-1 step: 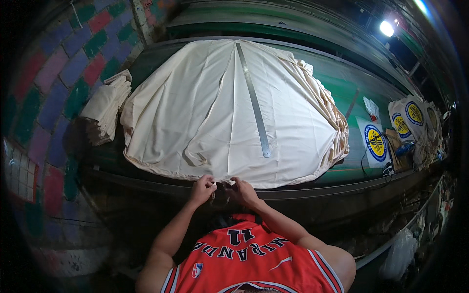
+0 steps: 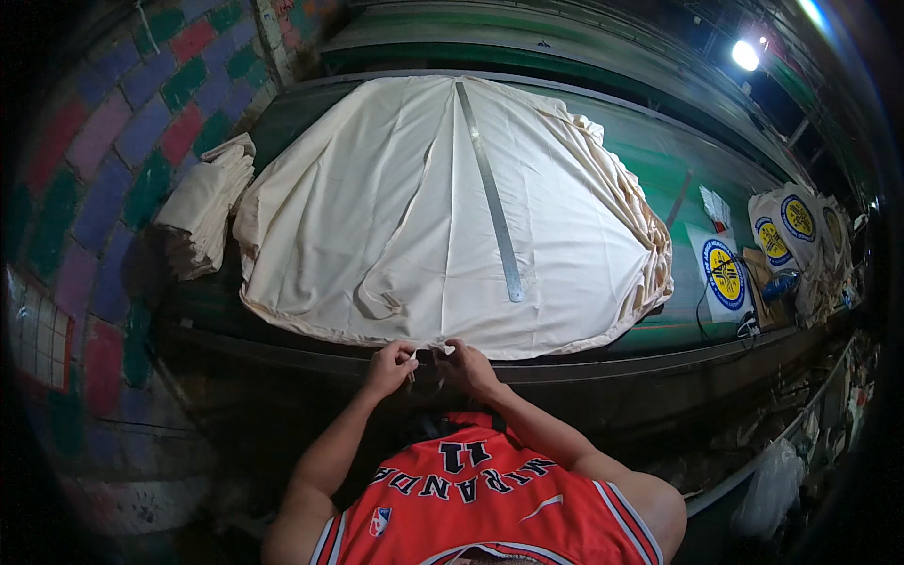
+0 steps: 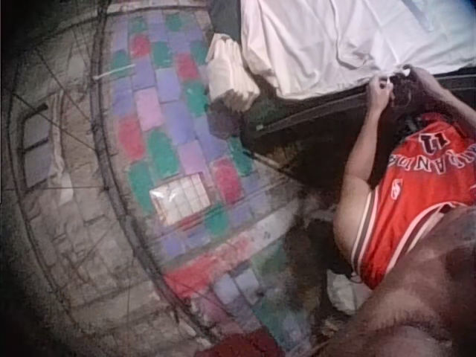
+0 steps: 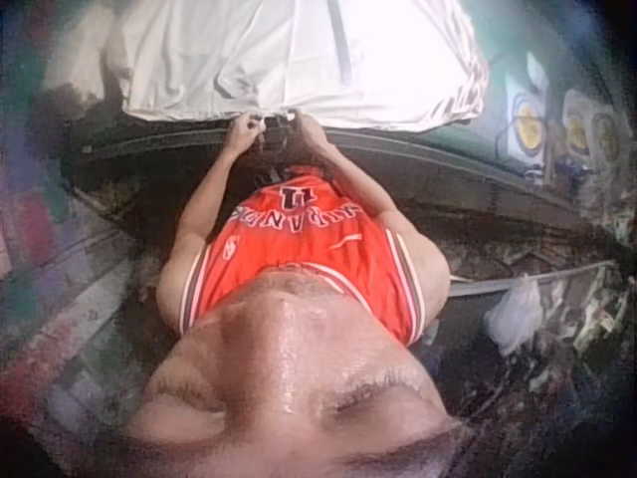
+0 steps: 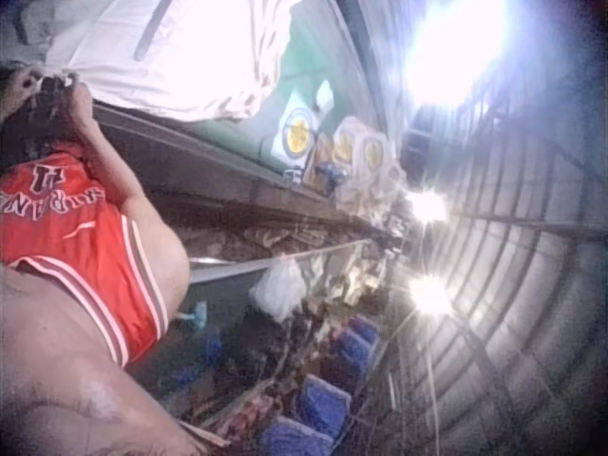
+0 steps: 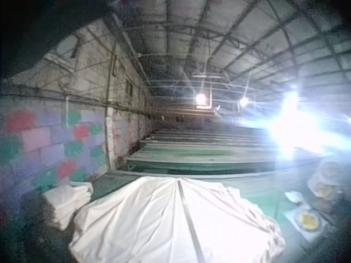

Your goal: The person unfolds a large beige fabric on a green worktable, smooths it out, and uses a long metal straightedge to guide a knife while cutting the fabric into sections. The person repeatedly repositions the straightedge and cuts along its edge.

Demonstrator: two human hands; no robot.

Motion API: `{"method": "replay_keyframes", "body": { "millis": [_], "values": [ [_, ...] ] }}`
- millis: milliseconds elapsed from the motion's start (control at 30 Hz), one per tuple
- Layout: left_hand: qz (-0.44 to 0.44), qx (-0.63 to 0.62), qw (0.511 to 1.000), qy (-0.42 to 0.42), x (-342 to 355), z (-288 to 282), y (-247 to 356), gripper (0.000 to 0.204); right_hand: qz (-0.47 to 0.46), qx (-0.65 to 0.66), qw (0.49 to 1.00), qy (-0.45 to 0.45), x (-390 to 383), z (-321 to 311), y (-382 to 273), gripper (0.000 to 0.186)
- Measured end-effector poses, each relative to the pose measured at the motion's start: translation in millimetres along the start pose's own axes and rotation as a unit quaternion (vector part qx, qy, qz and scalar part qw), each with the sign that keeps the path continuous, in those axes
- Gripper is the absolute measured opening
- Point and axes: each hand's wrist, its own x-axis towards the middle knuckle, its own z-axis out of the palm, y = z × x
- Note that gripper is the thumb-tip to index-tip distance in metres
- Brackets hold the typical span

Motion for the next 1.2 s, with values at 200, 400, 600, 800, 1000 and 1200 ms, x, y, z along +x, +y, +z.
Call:
{"method": "replay_keyframes", "body": {
  "millis": [200,400,600,800,1000,1200],
  "values": [
    [-0.068,-0.081,0.987,-0.117,-56,-59,-21,0.019,0.079,0.033,0.995,0.051,6,9,-7,0.034],
    [-0.171,-0.107,0.957,-0.207,-123,-102,-85,0.016,0.096,0.021,0.994,0.055,3,21,-17,0.047],
    [-0.453,0.068,0.857,-0.237,-195,-158,-193,0.015,0.057,0.090,0.985,0.133,-4,30,-19,0.044],
    [-0.484,0.258,0.794,-0.263,-170,-155,-199,0.025,0.008,-0.041,0.983,0.180,-14,38,-30,0.021],
    [-0.045,0.240,0.944,0.221,-90,-126,-113,0.027,0.087,-0.211,0.963,0.142,-20,53,-52,0.040],
    [0.051,0.243,0.930,0.270,-39,-116,-70,0.022,0.180,-0.207,0.958,0.088,-25,64,-51,0.045]
  ]
}}
